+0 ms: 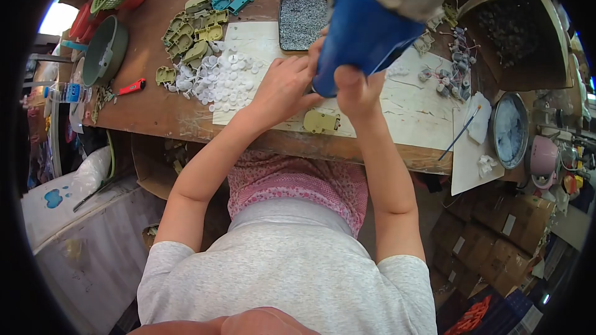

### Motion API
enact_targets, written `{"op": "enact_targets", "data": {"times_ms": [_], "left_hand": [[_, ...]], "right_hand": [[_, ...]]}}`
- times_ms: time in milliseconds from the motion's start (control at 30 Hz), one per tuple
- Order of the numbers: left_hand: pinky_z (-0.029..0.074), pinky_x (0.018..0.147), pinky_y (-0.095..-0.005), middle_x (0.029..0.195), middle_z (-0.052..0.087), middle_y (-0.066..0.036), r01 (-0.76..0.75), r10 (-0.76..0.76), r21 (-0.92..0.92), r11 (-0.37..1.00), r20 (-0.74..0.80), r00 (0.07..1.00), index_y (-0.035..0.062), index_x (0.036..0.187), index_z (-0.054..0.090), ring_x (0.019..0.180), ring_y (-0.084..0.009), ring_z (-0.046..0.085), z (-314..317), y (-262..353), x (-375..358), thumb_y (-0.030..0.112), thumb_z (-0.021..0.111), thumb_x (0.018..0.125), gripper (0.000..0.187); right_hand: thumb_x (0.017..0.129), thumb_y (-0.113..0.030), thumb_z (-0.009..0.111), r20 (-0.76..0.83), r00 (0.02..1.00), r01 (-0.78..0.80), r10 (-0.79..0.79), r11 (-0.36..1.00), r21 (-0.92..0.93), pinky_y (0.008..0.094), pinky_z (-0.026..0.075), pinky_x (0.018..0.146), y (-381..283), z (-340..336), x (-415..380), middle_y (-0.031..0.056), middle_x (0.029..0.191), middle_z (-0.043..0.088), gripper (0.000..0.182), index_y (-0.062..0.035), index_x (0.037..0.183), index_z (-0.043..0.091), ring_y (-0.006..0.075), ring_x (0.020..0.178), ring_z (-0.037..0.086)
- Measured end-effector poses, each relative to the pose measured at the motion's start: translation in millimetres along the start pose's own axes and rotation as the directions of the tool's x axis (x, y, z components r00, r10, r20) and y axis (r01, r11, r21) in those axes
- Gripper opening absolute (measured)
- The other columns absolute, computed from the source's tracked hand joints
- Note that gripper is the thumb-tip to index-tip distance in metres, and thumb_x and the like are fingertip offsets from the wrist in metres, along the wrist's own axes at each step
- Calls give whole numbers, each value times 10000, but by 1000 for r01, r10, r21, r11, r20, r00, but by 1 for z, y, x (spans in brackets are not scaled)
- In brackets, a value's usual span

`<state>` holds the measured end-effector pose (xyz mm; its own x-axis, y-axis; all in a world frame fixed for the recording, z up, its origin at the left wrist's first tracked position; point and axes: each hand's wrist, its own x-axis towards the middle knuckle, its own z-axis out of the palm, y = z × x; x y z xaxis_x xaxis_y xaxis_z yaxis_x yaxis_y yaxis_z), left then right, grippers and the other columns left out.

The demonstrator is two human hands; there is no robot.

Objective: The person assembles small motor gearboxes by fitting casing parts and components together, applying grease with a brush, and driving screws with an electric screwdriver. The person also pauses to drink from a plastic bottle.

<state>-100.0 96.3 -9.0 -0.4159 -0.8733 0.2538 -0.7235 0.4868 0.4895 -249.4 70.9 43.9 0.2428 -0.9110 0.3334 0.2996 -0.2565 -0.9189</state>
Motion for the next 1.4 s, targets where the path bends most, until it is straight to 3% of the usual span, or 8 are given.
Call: {"op": "enact_targets", "data": {"times_ms": [67,167,267,667,833,900,1167,1400], "left_hand": [[425,849,-380,1038,575,-60,-85,84,-6,996,-93,992,106,1133,607,1012,-251,551,-1,-2,-4,210,798,684,499],[418,864,-386,1066,565,-80,-24,-2,-152,988,-170,985,102,1159,592,1022,-263,543,-23,4,-21,207,792,703,508],[404,892,-407,1088,559,-93,-28,38,-232,972,41,998,116,1208,580,1026,-298,522,-23,18,-43,148,779,703,543],[390,865,-384,1011,573,-45,-4,12,-140,990,61,998,110,1087,619,998,-248,538,-13,22,-49,176,766,712,408],[395,858,-381,1007,578,-47,-32,33,-112,993,6,999,113,1045,625,983,-243,545,-9,20,-53,208,754,719,363],[401,851,-377,1004,582,-44,-54,53,-83,995,-14,999,120,1033,634,986,-236,547,-10,20,-49,214,751,722,346],[409,844,-387,1031,554,-81,-11,11,-7,1000,-54,998,109,1092,610,1005,-259,538,-7,31,-53,200,756,714,415],[421,845,-393,1056,553,-108,-151,155,42,988,-127,980,75,1062,599,1008,-281,524,23,60,-14,201,732,739,371]], "right_hand": [[685,-825,610,-50,999,11,-9,1000,30,317,492,658,-15,1,-5,85,773,568,938,-55,1182,410,189,682,573],[689,-864,551,-97,995,37,-32,998,60,324,495,656,-28,0,-27,75,756,559,939,-74,1178,411,186,666,573],[681,-846,585,-182,983,19,-24,999,-31,320,499,655,-20,8,-38,79,744,569,917,-81,1161,425,188,666,586],[675,-832,609,-18,997,-80,80,997,16,321,503,651,-13,0,-29,85,738,566,908,-72,1139,427,190,649,583],[665,-824,626,-60,998,16,-6,986,164,342,503,668,-23,14,-57,87,750,567,910,-72,1137,425,204,648,580],[665,-809,643,-123,990,-68,72,997,35,347,502,665,-20,20,-61,92,752,570,906,-71,1143,423,203,647,578],[683,-825,612,10,998,-57,57,997,55,314,484,636,-25,4,-38,91,753,567,941,-43,1164,405,188,643,569],[613,-888,580,-208,975,46,-79,987,-155,291,467,599,-91,-33,-38,84,735,553,1116,17,1236,388,175,606,548]]}}
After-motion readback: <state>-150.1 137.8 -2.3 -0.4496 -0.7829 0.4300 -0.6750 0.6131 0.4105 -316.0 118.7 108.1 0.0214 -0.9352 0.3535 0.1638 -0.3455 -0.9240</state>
